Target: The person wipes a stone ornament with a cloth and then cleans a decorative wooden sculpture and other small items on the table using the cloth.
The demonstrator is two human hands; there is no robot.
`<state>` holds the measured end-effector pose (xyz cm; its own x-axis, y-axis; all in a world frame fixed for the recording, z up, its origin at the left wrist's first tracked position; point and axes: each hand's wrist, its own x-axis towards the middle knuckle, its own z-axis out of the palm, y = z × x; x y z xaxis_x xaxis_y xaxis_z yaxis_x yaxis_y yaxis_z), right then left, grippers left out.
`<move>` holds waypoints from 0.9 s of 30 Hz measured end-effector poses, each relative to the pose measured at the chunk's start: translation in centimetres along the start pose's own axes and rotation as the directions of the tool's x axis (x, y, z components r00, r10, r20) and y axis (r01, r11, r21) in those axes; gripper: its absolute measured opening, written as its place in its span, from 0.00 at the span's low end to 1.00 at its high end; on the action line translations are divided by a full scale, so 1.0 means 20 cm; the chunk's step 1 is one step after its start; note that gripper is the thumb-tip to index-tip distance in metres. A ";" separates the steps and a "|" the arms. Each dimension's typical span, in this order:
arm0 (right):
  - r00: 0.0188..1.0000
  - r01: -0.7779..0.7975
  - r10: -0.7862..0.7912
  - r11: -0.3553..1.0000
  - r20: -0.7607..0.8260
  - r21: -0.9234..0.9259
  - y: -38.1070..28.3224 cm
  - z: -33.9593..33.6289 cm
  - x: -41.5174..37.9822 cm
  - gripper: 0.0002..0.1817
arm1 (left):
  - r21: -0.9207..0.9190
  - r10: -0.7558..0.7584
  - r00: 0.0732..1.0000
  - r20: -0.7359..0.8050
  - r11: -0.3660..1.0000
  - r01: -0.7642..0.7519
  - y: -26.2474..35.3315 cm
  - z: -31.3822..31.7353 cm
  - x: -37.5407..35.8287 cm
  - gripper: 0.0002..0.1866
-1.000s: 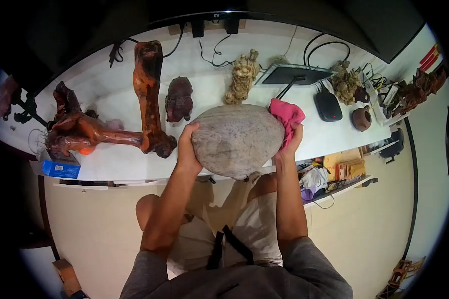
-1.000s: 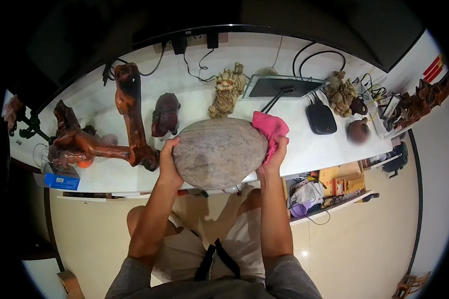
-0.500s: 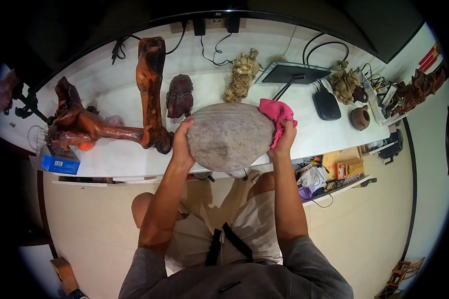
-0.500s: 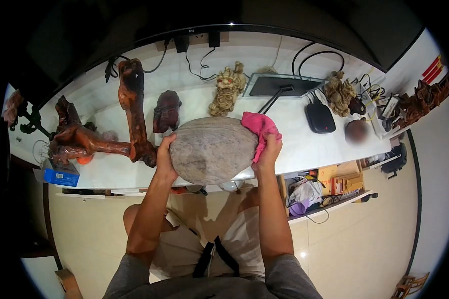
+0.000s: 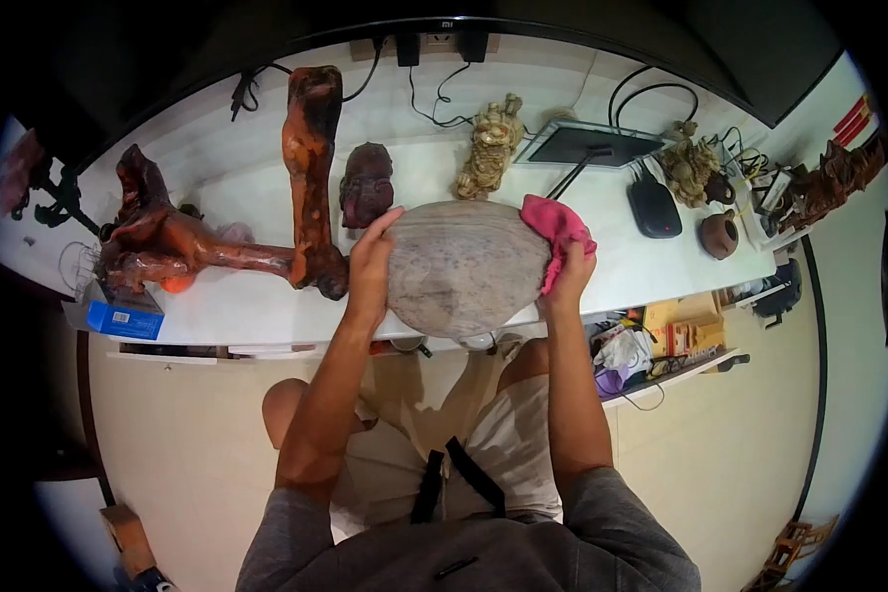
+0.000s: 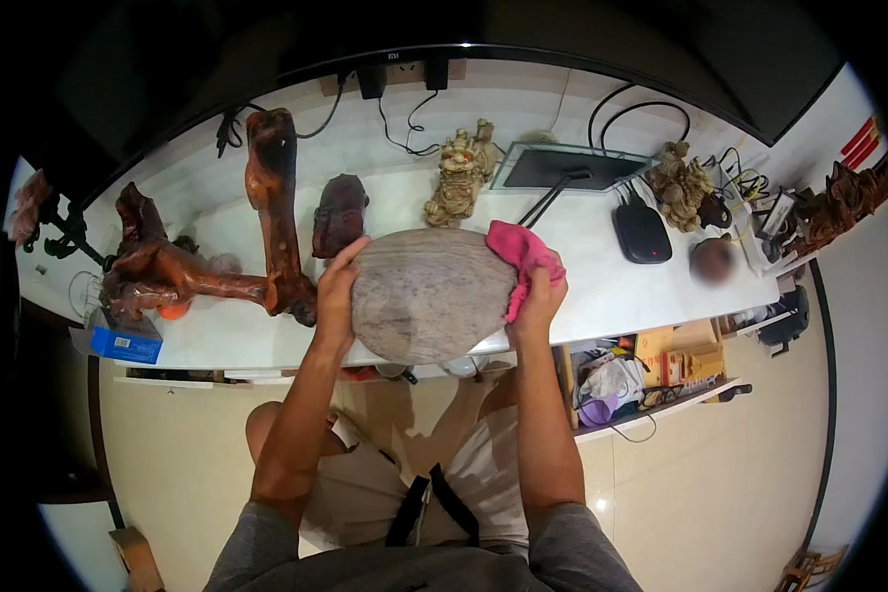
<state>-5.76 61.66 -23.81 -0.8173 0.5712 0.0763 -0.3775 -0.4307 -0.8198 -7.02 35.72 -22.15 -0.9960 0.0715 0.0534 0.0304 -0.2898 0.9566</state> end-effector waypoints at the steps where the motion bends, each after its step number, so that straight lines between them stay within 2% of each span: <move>1: 1.000 0.015 -0.015 1.000 -0.007 -0.008 -0.01 0.01 -0.01 0.12 | 0.105 0.012 1.000 0.025 0.994 -0.015 0.02 0.00 0.00 0.22; 2: 0.999 0.038 -0.036 0.996 0.028 -0.085 -0.01 0.01 -0.01 0.12 | 0.209 0.024 0.998 0.051 0.977 -0.034 0.03 -0.01 0.00 0.23; 5: 0.989 0.091 -0.049 0.945 0.139 -0.313 -0.06 0.00 -0.01 0.14 | 0.369 0.147 0.986 0.074 0.915 -0.164 0.05 0.02 0.00 0.22; 7: 0.977 0.104 -0.004 0.884 0.214 -0.456 -0.16 0.09 -0.06 0.17 | 0.401 0.132 0.989 0.069 0.904 -0.149 0.03 0.01 0.00 0.22; 8: 0.932 0.303 -0.112 0.764 0.345 -0.570 -0.19 0.12 -0.08 0.18 | 0.416 0.125 0.990 0.069 0.898 -0.142 0.02 0.01 0.00 0.22; 10: 0.750 0.655 -0.226 0.391 0.622 -0.647 -0.23 0.20 -0.14 0.22 | 0.473 0.168 0.983 0.067 0.862 -0.180 0.07 0.05 -0.02 0.22; 12: 0.693 0.706 -0.147 0.333 0.706 -0.625 -0.22 0.31 -0.27 0.24 | 0.521 0.214 0.972 0.099 0.821 -0.233 0.08 0.07 -0.01 0.22; 14: 0.553 0.807 -0.127 0.327 0.824 -0.492 -0.18 0.42 -0.42 0.24 | 0.559 0.249 0.955 0.162 0.774 -0.297 0.08 0.04 0.00 0.23; 17: 0.520 0.838 -0.142 0.278 0.843 -0.470 -0.21 0.38 -0.40 0.22 | 0.564 0.239 0.954 0.183 0.769 -0.301 0.08 0.02 0.01 0.24; 20: 0.749 0.661 -0.179 0.259 0.638 -0.704 -0.29 0.23 -0.17 0.21 | 0.535 0.240 0.956 0.169 0.792 -0.293 0.07 0.03 -0.01 0.24; 23: 0.796 0.605 -0.232 0.281 0.558 -0.745 -0.25 0.28 -0.16 0.19 | 0.521 0.224 0.965 0.138 0.812 -0.263 0.07 0.04 -0.02 0.21; 25: 0.693 0.720 -0.222 0.258 0.685 -0.645 -0.16 0.39 -0.31 0.20 | 0.513 0.230 0.965 0.126 0.818 -0.262 0.07 0.03 -0.01 0.20; 27: 0.590 0.751 -0.143 0.460 0.794 -0.475 -0.08 0.45 -0.47 0.21 | 0.462 0.237 0.965 0.114 0.847 -0.262 0.03 0.01 -0.01 0.19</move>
<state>-1.40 50.60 -18.15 -0.7742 -0.1564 0.6134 -0.5803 0.5624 -0.5890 -6.88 35.64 -21.50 -0.9443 0.1089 0.3107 0.3259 0.1765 0.9288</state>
